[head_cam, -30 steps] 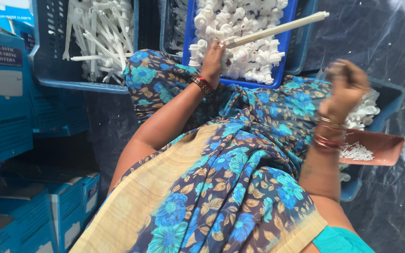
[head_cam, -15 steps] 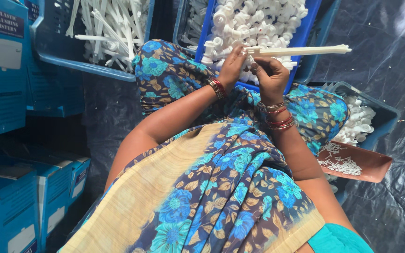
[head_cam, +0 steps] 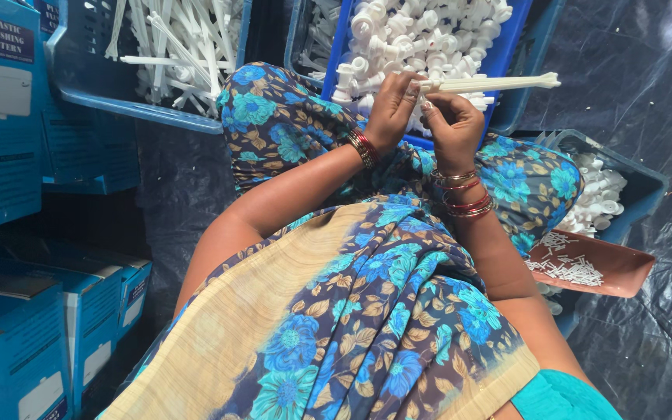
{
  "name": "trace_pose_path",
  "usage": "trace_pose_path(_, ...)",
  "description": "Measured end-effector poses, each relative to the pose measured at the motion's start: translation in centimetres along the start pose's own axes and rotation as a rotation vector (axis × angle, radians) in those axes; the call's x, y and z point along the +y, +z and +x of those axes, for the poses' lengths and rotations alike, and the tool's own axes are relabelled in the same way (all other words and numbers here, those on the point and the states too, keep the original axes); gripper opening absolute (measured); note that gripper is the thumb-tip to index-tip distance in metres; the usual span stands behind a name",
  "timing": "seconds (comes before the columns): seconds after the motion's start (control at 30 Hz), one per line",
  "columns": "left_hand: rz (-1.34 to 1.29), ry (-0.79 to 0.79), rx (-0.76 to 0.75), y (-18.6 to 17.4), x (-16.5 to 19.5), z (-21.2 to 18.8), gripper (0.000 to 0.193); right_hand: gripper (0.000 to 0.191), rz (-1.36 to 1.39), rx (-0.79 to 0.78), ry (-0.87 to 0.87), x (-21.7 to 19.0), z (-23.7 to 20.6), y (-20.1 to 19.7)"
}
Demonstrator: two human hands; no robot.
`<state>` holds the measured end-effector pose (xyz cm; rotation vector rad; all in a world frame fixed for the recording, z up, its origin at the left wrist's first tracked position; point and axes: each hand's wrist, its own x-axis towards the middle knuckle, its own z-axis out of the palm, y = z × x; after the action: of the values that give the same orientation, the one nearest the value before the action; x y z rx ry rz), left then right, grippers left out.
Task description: The person sits on the floor and assembles small white plastic components by hand. She picks up a plastic pipe and a cap, fits them together, and places the assembled unit into a blue basket.
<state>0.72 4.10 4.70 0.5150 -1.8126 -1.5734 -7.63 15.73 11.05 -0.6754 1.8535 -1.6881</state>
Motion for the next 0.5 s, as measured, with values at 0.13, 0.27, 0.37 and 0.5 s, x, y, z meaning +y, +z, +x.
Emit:
trace_pose_path(0.13,0.037,0.011,-0.042,-0.6,1.9,-0.4,0.029,0.011,0.107,0.025,0.084,-0.1,-0.1,-0.3)
trace_pose_path(0.27,0.155,0.012,-0.053,-1.1,2.9,-0.7,0.035,0.010,0.254,0.043,0.216,-0.5,-0.1,-0.4)
trace_pose_path(0.37,0.279,0.075,-0.076,-1.3,3.2,-1.1,0.042,0.010,0.366,0.026,0.310,-1.0,-0.1,-0.5)
trace_pose_path(0.5,0.342,0.131,-0.104,-1.4,3.1,-1.5,0.050,0.010,0.226,-0.005,0.182,-2.0,-0.5,-0.5)
